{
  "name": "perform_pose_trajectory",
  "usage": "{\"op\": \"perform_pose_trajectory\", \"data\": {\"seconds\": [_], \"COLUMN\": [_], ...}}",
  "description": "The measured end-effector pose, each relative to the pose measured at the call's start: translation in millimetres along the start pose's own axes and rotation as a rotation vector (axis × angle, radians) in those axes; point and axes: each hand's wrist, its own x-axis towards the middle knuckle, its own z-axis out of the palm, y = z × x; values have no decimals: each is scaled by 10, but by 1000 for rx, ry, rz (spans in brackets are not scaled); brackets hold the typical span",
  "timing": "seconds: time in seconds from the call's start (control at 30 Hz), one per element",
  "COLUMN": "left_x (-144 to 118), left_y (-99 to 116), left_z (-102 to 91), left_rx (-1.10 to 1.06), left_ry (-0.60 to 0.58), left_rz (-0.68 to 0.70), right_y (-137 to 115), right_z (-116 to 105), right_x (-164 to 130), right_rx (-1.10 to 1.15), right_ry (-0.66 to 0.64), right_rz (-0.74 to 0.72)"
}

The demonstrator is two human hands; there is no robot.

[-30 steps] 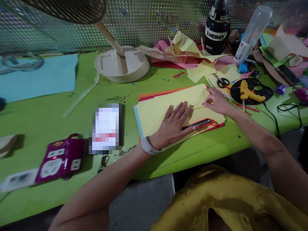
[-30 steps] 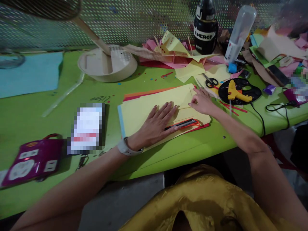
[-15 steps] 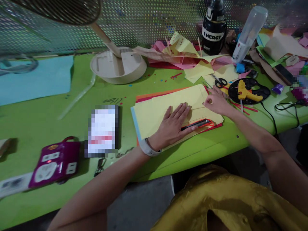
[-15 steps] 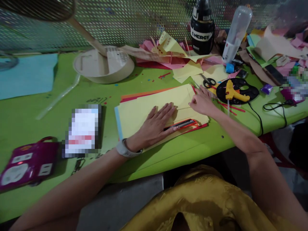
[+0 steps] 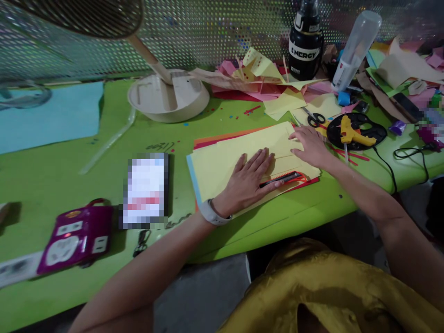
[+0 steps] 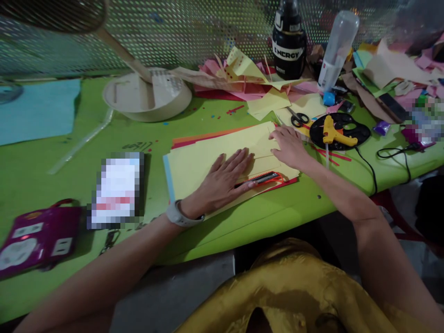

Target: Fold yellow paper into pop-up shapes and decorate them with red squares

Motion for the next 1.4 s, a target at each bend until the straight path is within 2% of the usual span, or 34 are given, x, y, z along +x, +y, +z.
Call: {"op": "perform_pose_trajectory", "data": {"seconds": [0.2, 0.37, 0.83, 0.97, 1.2, 1.4], "left_x": [4, -1, 6, 17, 10, -8], "left_y": [22, 9, 37, 43, 15, -19], "left_z": [-23, -5, -39, -47, -8, 46], "left_rx": [16, 1, 3, -1, -22, -24], "left_ry": [-35, -24, -47, -63, -34, 10], "left_rz": [-28, -12, -20, -35, -17, 11], "right_y": [-15, -71, -113, -119, -174, -218], "right_z": [-17, -14, 2, 14, 5, 93], "right_x": [-30, -66, -100, -115, -169, -226], "right_rx": [-32, -88, -245, -234, -185, -86], "right_ry": [-65, -43, -24, -24, -34, -251], "right_rz": [-174, -287, -335, -315, -362, -440]}}
